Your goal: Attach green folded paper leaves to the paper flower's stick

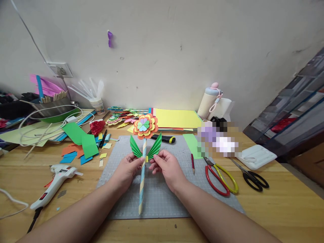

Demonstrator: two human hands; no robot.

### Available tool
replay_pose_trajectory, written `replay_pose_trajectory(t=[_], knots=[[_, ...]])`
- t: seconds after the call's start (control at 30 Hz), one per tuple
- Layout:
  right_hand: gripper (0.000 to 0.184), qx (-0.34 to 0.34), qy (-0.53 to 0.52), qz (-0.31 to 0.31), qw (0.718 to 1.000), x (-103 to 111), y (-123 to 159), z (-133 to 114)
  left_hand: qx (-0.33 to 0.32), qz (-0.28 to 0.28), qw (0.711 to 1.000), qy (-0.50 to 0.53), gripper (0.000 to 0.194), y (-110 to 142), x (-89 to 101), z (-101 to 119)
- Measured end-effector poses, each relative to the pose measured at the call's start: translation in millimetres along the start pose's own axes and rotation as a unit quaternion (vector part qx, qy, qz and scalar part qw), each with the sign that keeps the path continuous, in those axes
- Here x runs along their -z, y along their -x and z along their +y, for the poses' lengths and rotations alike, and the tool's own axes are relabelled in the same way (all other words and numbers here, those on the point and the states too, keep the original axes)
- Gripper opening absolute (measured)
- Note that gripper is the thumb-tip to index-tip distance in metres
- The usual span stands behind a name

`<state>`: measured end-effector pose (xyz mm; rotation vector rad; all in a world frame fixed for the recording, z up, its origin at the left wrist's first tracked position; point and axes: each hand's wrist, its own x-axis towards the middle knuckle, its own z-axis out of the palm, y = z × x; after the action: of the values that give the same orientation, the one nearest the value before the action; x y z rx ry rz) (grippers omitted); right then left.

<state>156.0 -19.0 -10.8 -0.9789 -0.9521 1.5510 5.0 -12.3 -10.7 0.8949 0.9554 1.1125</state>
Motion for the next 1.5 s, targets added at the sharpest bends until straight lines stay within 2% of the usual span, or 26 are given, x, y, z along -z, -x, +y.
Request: replay_pose_trajectory(t=[0.13, 0.23, 0.37, 0.53, 0.6, 0.7, 0.83, 0.9, 1.03, 1.17, 1.27, 1.33, 1.4, 1.5], knots=[[0.023, -0.023, -0.007, -0.012, 1.000, 0.4, -0.3, 1.3, -0.006, -0.015, 0.999, -0.029, 0.031, 1.7, -1.5, 1.8], [0.023, -0.024, 0.011, -0.007, 1.000, 2.1, -2.7, 4.0, 0.015, -0.028, 0.998, -0.047, 0.030, 4.3, -3.3, 2.7], [0.025, 0.003, 0.049, -0.009, 0.999, 3.8, -6.0, 7.6, 0.071, -0.029, 0.997, -0.017, 0.043, 9.0, -6.4, 4.4], [0.027, 0.033, 0.117, -0.005, 0.993, 5.9, -8.3, 7.6, 0.065, -0.038, 0.997, 0.030, 0.056, 15.2, -11.8, 8.0], [0.027, 0.036, 0.144, 0.010, 0.989, 8.3, -10.0, 7.6, 0.076, -0.020, 0.996, 0.037, 0.070, 17.5, -13.3, 8.3], [0.028, 0.028, 0.170, 0.032, 0.985, 12.9, -13.4, 9.1, 0.102, 0.036, 0.994, 0.020, 0.088, 21.5, -14.9, 7.7], [0.029, 0.003, 0.194, 0.034, 0.980, 16.6, -16.6, 11.6, 0.117, 0.076, 0.990, -0.023, 0.098, 27.8, -18.1, 6.8], [0.029, 0.012, 0.197, 0.037, 0.980, 16.7, -16.8, 11.3, 0.116, 0.088, 0.989, -0.026, 0.099, 30.5, -20.0, 6.0], [0.028, 0.049, 0.203, 0.051, 0.977, 14.9, -14.5, 7.5, 0.120, 0.079, 0.990, -0.008, 0.084, 35.1, -22.3, 0.9], [0.027, 0.067, 0.207, 0.050, 0.975, 12.1, -11.7, 4.2, 0.170, -0.026, 0.984, 0.039, 0.049, 38.5, -22.9, -3.5], [0.025, 0.065, 0.208, 0.047, 0.975, 10.9, -11.3, 3.4, 0.142, -0.077, 0.985, 0.067, 0.039, 37.4, -22.1, 1.7], [0.023, 0.059, 0.207, 0.060, 0.975, 10.6, -11.5, 2.8, 0.092, -0.053, 0.990, 0.088, 0.036, 33.3, -19.7, 7.8], [0.021, 0.048, 0.194, 0.089, 0.976, 10.4, -11.4, 1.2, 0.052, 0.000, 0.995, 0.087, 0.032, 26.7, -15.4, 12.6], [0.018, 0.043, 0.124, 0.134, 0.982, 9.2, -9.5, -2.9, 0.021, 0.086, 0.996, 0.024, 0.024, 15.2, -7.0, 13.3]])
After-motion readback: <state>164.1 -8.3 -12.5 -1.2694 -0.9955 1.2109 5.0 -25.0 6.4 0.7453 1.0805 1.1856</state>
